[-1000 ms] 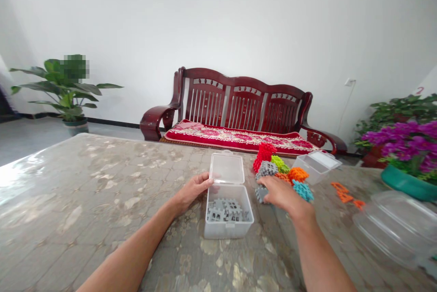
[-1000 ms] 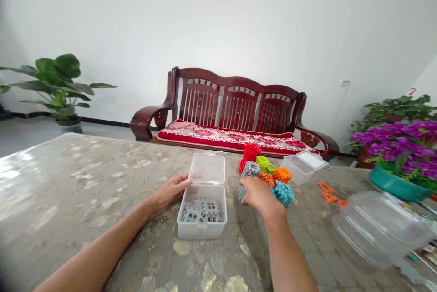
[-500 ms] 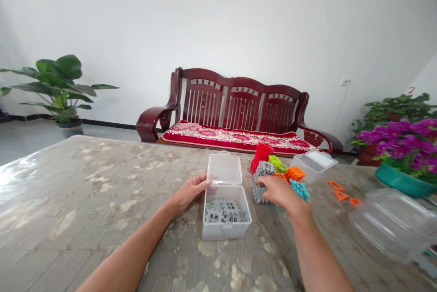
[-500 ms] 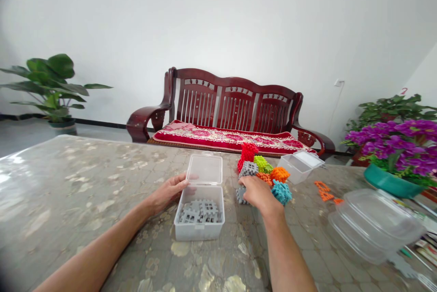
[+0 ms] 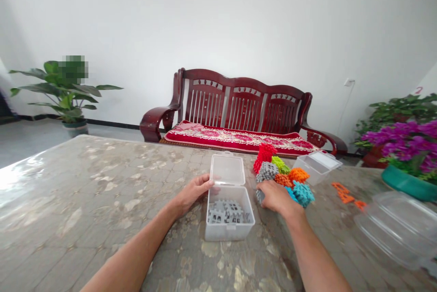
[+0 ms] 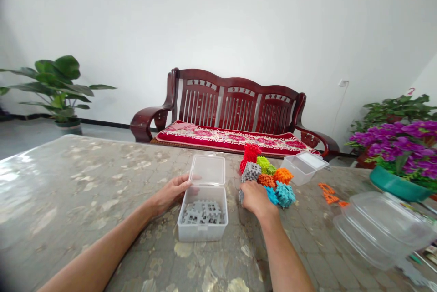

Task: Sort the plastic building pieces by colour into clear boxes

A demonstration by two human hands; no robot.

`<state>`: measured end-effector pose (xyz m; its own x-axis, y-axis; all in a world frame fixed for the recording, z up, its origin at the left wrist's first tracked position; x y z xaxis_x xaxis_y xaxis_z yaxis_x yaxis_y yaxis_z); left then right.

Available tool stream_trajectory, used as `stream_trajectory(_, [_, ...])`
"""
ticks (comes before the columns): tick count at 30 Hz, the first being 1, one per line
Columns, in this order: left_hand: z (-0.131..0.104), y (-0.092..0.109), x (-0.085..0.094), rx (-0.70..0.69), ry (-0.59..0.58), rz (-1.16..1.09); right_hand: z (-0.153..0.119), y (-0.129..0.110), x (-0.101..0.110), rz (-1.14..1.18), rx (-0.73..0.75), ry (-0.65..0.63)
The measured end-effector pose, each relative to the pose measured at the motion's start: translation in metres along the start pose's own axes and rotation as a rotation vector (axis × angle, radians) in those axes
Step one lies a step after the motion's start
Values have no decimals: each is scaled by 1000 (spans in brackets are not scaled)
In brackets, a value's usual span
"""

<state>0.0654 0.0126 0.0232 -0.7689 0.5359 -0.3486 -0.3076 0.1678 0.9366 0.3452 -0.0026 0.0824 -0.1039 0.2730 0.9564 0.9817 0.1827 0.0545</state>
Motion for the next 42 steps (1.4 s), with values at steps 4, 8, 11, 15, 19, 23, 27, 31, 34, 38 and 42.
stream_trajectory(4, [1, -1, 1, -6, -2, 3, -8, -5, 16, 44, 33, 57])
stream_trajectory(8, [1, -1, 1, -12, -6, -1, -33, -24, 43, 207, 184, 281])
stream_trajectory(11, [0, -1, -1, -13, -7, 2, -52, -46, 53, 303, 356, 351])
stream_trajectory(15, [0, -3, -3, -48, -28, -12, -55, -73, 45, 312, 562, 262])
stream_trajectory(19, [2, -7, 0, -86, -72, -14, -38, -90, 29, 305, 659, 248])
stream_trajectory(23, [4, -7, 2, -99, -74, -2, -28, -96, 23, 318, 688, 285])
stream_trajectory(27, [4, -7, 3, -87, -64, 5, -34, -92, 28, 299, 558, 262])
stream_trajectory(31, [3, -7, 2, -67, -51, -16, -37, -90, 27, 231, 516, 108])
stream_trajectory(34, [3, -7, 2, -63, -29, -21, -32, -93, 19, 218, 600, 57])
stream_trajectory(38, [3, -5, 1, -56, -30, -18, -27, -93, 16, 252, 677, 59])
stream_trajectory(42, [2, -3, -1, -43, -51, -36, -26, -70, 30, 355, 578, 191])
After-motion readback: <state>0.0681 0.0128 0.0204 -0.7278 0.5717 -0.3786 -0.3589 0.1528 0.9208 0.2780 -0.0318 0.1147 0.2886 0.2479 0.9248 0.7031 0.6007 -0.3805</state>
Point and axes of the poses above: each hand's wrist, its own z-axis towards the middle knuckle, its own x-axis out of the back of the hand, y = z × x, the point moved 1 cm from there along z, towards the middle knuckle, and after that the axes turned 9 degrees about -y, right-handed, at the moved point
